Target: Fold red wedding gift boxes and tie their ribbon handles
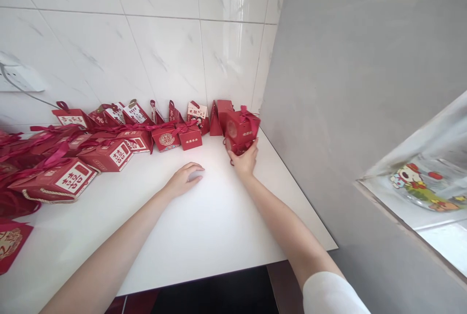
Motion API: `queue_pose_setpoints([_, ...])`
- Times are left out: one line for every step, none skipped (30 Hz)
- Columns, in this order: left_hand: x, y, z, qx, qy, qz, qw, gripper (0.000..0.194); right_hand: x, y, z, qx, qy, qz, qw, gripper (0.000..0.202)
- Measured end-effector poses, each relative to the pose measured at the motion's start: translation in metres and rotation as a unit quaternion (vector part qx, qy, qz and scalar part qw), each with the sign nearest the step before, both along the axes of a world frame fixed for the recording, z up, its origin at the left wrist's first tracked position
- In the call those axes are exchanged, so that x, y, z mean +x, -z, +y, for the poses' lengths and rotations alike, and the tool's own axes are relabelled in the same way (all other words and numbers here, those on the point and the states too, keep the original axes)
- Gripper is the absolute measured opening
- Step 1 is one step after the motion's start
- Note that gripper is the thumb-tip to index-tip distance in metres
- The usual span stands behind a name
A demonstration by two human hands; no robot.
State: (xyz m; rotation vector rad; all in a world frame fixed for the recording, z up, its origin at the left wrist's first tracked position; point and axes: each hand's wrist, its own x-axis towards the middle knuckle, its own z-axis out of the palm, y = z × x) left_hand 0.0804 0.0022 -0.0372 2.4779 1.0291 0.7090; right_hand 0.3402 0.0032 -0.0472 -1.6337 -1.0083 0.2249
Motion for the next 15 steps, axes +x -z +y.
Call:
queue_pose_setpoints([0.000, 0.001, 0.001, 0.000, 0.001, -0.001, 1.000, 0.026, 0.015, 0.001, 0.000, -0.004, 0.022, -0.004, 1.000, 0.122])
queue_pose_setpoints([0.000, 0.001, 0.001, 0.000, 0.002, -0.002, 1.000, 0.026, 0.030, 0.002, 0.000, -0.008, 0.044, -0.010, 0.999, 0.122])
queue_pose_setpoints([0.000, 0.002, 0.001, 0.000, 0.001, -0.003, 1.000, 0.025, 0.044, 0.003, -0.001, -0.014, 0.065, -0.012, 0.998, 0.125])
queue_pose_setpoints([0.000, 0.002, 0.001, -0.001, 0.002, -0.003, 1.000, 0.025, 0.056, 0.004, -0.001, -0.018, 0.079, -0.013, 0.997, 0.126])
queue_pose_setpoints([0.000, 0.002, 0.002, -0.002, 0.003, -0.002, 1.000, 0.025, 0.066, 0.006, -0.002, -0.017, 0.092, -0.015, 0.995, 0.127])
queue_pose_setpoints([0.000, 0.002, 0.002, -0.003, 0.004, 0.000, 1.000, 0.025, 0.074, 0.008, -0.002, -0.014, 0.105, -0.018, 0.994, 0.127])
queue_pose_setpoints([0.000, 0.002, 0.002, -0.005, 0.006, 0.001, 1.000, 0.025, 0.080, 0.010, -0.002, -0.007, 0.117, -0.022, 0.993, 0.126])
queue_pose_setpoints([0.000, 0.002, 0.002, -0.007, 0.008, 0.002, 1.000, 0.026, 0.084, 0.012, -0.003, 0.001, 0.128, -0.023, 0.991, 0.124])
queue_pose_setpoints([-0.001, 0.002, 0.002, -0.008, 0.009, 0.002, 1.000, 0.026, 0.087, 0.014, -0.003, 0.008, 0.138, -0.024, 0.990, 0.122])
queue_pose_setpoints([-0.001, 0.002, 0.002, -0.009, 0.010, 0.002, 1.000, 0.026, 0.089, 0.015, -0.003, 0.015, 0.144, -0.023, 0.989, 0.120])
queue_pose_setpoints([-0.001, 0.002, 0.002, -0.009, 0.009, 0.000, 1.000, 0.026, 0.089, 0.016, -0.003, 0.020, 0.149, -0.021, 0.988, 0.118])
queue_pose_setpoints([-0.001, 0.002, 0.002, -0.009, 0.010, 0.000, 1.000, 0.026, 0.089, 0.017, -0.003, 0.025, 0.153, -0.019, 0.988, 0.117])
queue_pose_setpoints([-0.002, 0.002, 0.002, -0.010, 0.010, 0.001, 1.000, 0.026, 0.089, 0.018, -0.003, 0.029, 0.156, -0.019, 0.987, 0.116])
queue_pose_setpoints([-0.002, 0.003, 0.002, -0.011, 0.010, 0.001, 1.000, 0.027, 0.088, 0.018, -0.004, 0.032, 0.160, -0.019, 0.986, 0.115])
queue_pose_setpoints([-0.002, 0.003, 0.002, -0.011, 0.011, 0.002, 1.000, 0.027, 0.088, 0.018, -0.004, 0.034, 0.165, -0.020, 0.986, 0.114])
